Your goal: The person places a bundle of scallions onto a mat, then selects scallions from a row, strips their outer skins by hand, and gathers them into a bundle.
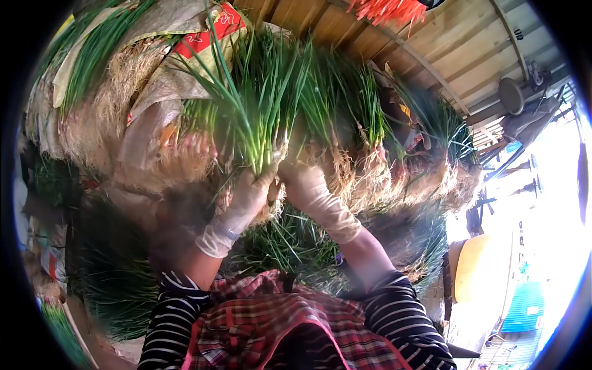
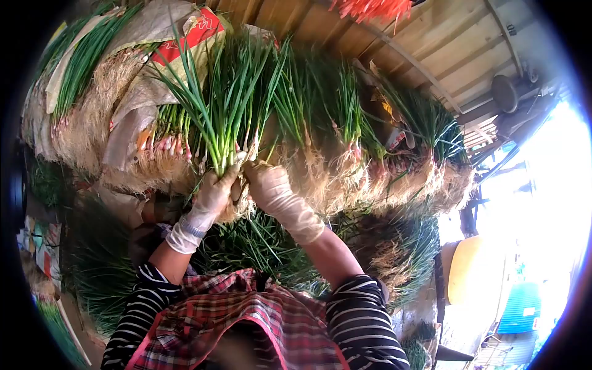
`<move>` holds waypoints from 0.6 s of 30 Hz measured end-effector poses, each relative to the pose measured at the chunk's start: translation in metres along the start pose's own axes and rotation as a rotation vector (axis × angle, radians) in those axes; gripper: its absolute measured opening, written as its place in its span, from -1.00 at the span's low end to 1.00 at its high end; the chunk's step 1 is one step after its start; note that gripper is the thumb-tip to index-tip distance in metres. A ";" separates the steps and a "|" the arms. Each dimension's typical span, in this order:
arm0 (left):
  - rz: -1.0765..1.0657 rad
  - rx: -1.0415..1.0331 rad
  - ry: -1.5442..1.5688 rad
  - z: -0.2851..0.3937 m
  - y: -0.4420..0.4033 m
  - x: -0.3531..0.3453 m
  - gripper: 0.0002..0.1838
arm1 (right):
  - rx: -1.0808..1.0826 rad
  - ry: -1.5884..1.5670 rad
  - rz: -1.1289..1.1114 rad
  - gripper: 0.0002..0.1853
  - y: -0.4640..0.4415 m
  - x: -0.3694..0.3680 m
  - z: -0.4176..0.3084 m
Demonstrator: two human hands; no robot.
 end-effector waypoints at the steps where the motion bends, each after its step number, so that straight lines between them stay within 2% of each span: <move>1: 0.029 -0.131 0.175 0.001 0.001 -0.003 -0.47 | -0.047 0.295 -0.155 -0.80 -0.003 -0.018 0.013; 3: 0.028 -0.166 0.290 0.026 0.005 0.005 -0.35 | -0.271 0.072 -0.384 -0.76 0.020 -0.069 0.059; 4: 0.053 -0.154 0.364 0.036 0.007 0.011 -0.26 | -0.145 0.195 -0.606 -0.77 0.029 -0.081 0.053; 5: -0.037 -0.119 0.417 0.039 0.005 0.014 -0.22 | 0.009 0.285 -0.809 -0.79 0.041 -0.090 0.047; 6: -0.054 -0.061 0.401 0.032 0.000 0.014 -0.23 | 0.035 -0.007 -0.642 -0.74 0.034 -0.073 0.059; 8: -0.129 0.084 0.456 0.017 -0.002 0.006 -0.31 | -0.182 0.047 -0.420 -0.74 0.004 -0.039 0.111; 9: -0.210 0.116 0.550 0.017 0.002 -0.005 -0.42 | -0.424 0.392 -0.368 -0.78 -0.015 -0.004 0.139; 11: -0.229 0.312 0.621 -0.004 0.004 -0.010 -0.58 | -0.593 0.102 -0.104 -0.89 -0.029 0.010 0.168; 12: -0.234 0.301 0.660 -0.005 0.005 -0.012 -0.70 | -0.589 0.058 -0.151 -0.89 -0.028 0.009 0.171; 14: -0.188 0.280 0.625 -0.005 0.003 -0.013 -0.71 | -0.555 -0.016 -0.248 -0.86 -0.035 0.019 0.164; 15: -0.171 0.261 0.670 -0.008 0.003 -0.016 -0.71 | -0.509 -0.272 -0.132 -0.85 -0.027 0.035 0.139; 16: -0.148 0.312 0.589 -0.021 0.002 -0.017 -0.70 | -0.462 -0.534 -0.016 -0.84 -0.006 0.046 0.113; 17: -0.140 0.338 0.656 -0.029 0.001 -0.024 -0.71 | -0.128 -0.371 0.118 -0.86 0.005 0.057 0.070; 18: -0.207 0.382 0.694 -0.046 0.003 -0.028 -0.71 | -0.020 -0.413 0.186 -0.89 0.022 0.054 0.036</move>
Point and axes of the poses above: each hand's wrist, its own y-axis away from the middle knuckle, its own x-axis out of the back of the hand, z = x × y, the point moved 8 cm from there along -y, towards the middle knuckle, and after that the axes turned 3 degrees about -x, right-handed, at the moved point
